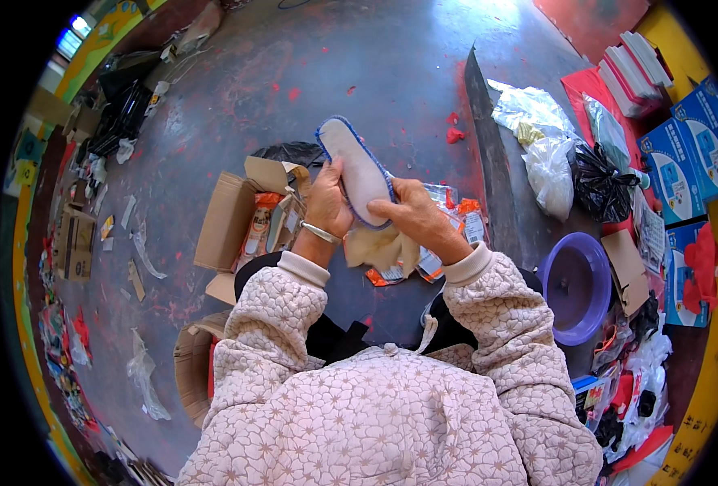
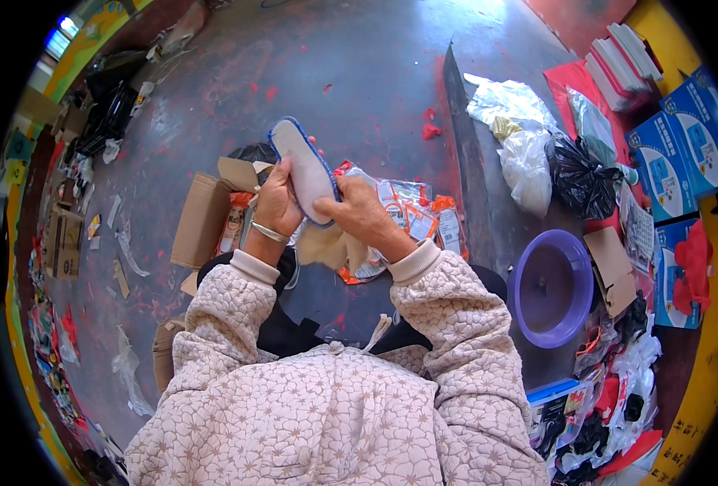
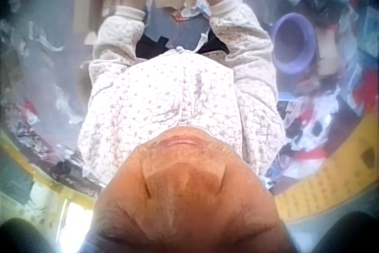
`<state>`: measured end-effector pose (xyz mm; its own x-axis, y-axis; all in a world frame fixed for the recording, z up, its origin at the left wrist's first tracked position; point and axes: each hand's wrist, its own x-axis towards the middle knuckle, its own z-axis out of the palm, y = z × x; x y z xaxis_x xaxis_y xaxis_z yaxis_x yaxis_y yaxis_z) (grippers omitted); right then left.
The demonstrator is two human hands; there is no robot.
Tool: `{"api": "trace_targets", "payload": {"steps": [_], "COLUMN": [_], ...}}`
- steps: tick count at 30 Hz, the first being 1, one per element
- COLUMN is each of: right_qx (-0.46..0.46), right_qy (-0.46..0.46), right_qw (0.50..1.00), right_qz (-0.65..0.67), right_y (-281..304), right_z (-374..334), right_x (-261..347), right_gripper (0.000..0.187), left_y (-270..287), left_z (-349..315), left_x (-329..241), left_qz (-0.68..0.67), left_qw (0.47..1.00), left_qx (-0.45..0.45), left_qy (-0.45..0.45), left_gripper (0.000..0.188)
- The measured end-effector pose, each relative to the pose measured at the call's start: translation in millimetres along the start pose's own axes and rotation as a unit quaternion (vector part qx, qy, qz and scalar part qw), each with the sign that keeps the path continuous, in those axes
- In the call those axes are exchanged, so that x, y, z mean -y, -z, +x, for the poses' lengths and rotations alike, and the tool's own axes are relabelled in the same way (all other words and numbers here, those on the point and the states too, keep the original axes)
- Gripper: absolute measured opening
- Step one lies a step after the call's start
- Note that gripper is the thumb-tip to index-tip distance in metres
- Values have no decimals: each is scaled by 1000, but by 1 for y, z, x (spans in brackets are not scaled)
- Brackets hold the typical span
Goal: The person sits on the floor and wipes several shoe insoles with a cloth. They pick up each insole, wipe both sides, and place them into a cardboard box. The person also wipes the plastic packaging of the insoles before placing them in the box.
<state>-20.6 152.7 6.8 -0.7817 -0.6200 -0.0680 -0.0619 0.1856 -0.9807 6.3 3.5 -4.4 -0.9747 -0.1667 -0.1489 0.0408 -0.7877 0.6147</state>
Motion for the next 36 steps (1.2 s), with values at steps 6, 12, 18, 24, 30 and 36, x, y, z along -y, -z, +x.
{"api": "trace_targets", "payload": {"steps": [6,12,18,24,30,36], "right_qx": [-109,-102,-94,197,-196,-292], "right_qy": [73,150,180,180,68,146], "right_qw": [933,896,842,890,975,899], "right_qz": [-335,-405,-500,-370,-83,-292], "right_y": [-7,-19,-31,-14,53,23], "right_z": [-13,-20,-25,-37,-7,1], "right_x": [19,14,13,32,26,23], "right_gripper": [15,11,13,22,16,24], "left_y": [1,-1,-4,22,4,3], "left_z": [-4,-3,-4,10,-4,-16], "left_x": [4,6,7,-14,-17,39], "left_qz": [31,96,59,-77,-104,476], "left_qw": [999,994,994,995,988,834], "left_qx": [4,-48,-75,-26,33,273], "left_qy": [44,29,59,49,113,55], "left_gripper": [37,35,36,47,53,27]}}
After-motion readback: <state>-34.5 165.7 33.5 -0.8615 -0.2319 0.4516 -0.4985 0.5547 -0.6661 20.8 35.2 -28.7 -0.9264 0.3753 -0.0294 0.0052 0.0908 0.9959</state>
